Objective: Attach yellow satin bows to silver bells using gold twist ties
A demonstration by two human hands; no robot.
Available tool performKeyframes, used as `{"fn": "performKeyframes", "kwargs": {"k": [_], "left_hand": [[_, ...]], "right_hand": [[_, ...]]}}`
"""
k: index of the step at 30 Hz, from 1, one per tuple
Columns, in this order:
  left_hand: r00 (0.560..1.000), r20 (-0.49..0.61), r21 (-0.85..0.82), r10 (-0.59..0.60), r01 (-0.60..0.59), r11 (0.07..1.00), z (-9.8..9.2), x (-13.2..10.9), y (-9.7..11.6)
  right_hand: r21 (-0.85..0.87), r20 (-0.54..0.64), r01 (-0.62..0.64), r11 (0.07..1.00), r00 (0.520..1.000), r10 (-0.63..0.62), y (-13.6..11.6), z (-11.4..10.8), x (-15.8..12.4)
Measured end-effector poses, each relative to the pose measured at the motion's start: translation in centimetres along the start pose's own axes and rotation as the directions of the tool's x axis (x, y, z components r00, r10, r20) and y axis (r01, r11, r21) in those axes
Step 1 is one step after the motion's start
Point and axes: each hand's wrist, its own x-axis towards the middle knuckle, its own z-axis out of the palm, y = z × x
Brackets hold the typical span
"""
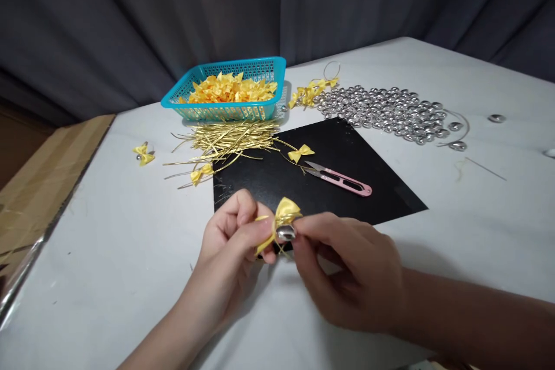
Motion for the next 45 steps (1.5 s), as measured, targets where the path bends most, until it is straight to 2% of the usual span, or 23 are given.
{"fn": "performKeyframes", "kwargs": {"k": [3,6,9,11,13,15,17,19,22,24,25,26,28,30,31,33,37,41,45], "left_hand": [[0.998,0.065,0.01,-0.026,0.026,1.0,0.1,-0.2,0.0],[0.998,0.056,0.036,-0.015,0.013,0.999,0.0,-0.2,0.0],[0.999,0.037,0.086,-0.011,0.008,0.996,-0.3,-0.1,0.1],[0.998,0.058,0.118,-0.01,0.003,0.993,-0.5,0.0,0.1],[0.998,0.06,0.135,0.005,-0.013,0.991,-0.7,0.1,0.1],[0.999,0.048,0.148,0.017,-0.024,0.989,-0.9,0.1,0.2],[0.999,0.038,0.161,0.019,-0.025,0.987,-1.0,0.1,0.3],[1.0,0.019,0.177,0.016,-0.019,0.984,-1.1,0.1,0.4],[1.0,-0.025,0.2,0.016,-0.011,0.98,-1.2,0.1,0.6],[0.999,-0.041,0.206,0.021,-0.012,0.979,-1.2,0.1,0.7],[0.998,-0.05,0.208,0.026,-0.015,0.978,-1.2,0.1,0.8],[0.998,-0.061,0.213,0.034,-0.02,0.977,-1.2,0.1,0.8],[0.995,-0.087,0.231,0.048,-0.027,0.973,-1.1,0.1,0.7],[0.993,-0.108,0.248,0.054,-0.026,0.968,-1.0,0.2,0.6],[0.992,-0.115,0.253,0.056,-0.025,0.967,-0.9,0.2,0.6],[0.991,-0.121,0.245,0.055,-0.023,0.969,-0.8,0.3,0.5],[0.989,-0.144,0.121,0.019,-0.001,0.993,-0.6,0.3,0.6],[0.985,-0.172,-0.064,-0.014,0.003,0.998,-0.5,0.4,0.6],[0.989,-0.141,-0.101,-0.04,0.026,0.995,-0.4,0.3,0.5]], "right_hand": [[-0.092,-0.037,0.073,0.993,0.996,-0.076,-0.1,-0.6,-0.1],[-0.078,-0.025,0.071,0.994,0.997,-0.073,-0.2,-1.0,0.2],[0.128,0.03,-0.039,0.991,0.999,0.036,-0.4,-1.2,0.7],[0.33,0.135,-0.196,0.923,0.978,0.16,-0.4,-1.3,1.2],[0.489,0.282,-0.395,0.778,0.915,0.287,-0.4,-1.3,1.7],[0.589,0.421,-0.557,0.586,0.83,0.366,-0.1,-1.3,2.1],[0.621,0.552,-0.677,0.395,0.735,0.394,0.3,-1.2,2.4],[0.6,0.659,-0.762,0.244,0.644,0.389,0.7,-1.0,2.7],[0.538,0.765,-0.834,0.121,0.543,0.346,1.1,-0.9,3.1],[0.518,0.775,-0.846,0.129,0.527,0.348,1.2,-0.9,3.2],[0.522,0.751,-0.834,0.177,0.548,0.369,1.1,-0.9,3.2],[0.532,0.704,-0.807,0.255,0.589,0.396,1.1,-0.9,3.2],[0.534,0.559,-0.697,0.478,0.716,0.418,0.8,-0.9,3.0],[0.467,0.396,-0.54,0.7,0.836,0.38,0.7,-0.9,2.7],[0.409,0.334,-0.469,0.783,0.875,0.349,0.6,-0.9,2.5],[0.305,0.266,-0.35,0.886,0.924,0.274,0.6,-0.9,2.2],[0.214,0.222,-0.205,0.955,0.962,0.157,0.6,-0.7,1.7],[0.146,0.147,-0.14,0.979,0.982,0.118,0.5,-0.6,1.3],[0.104,0.102,-0.099,0.99,0.991,0.088,0.2,-0.9,1.1]]}}
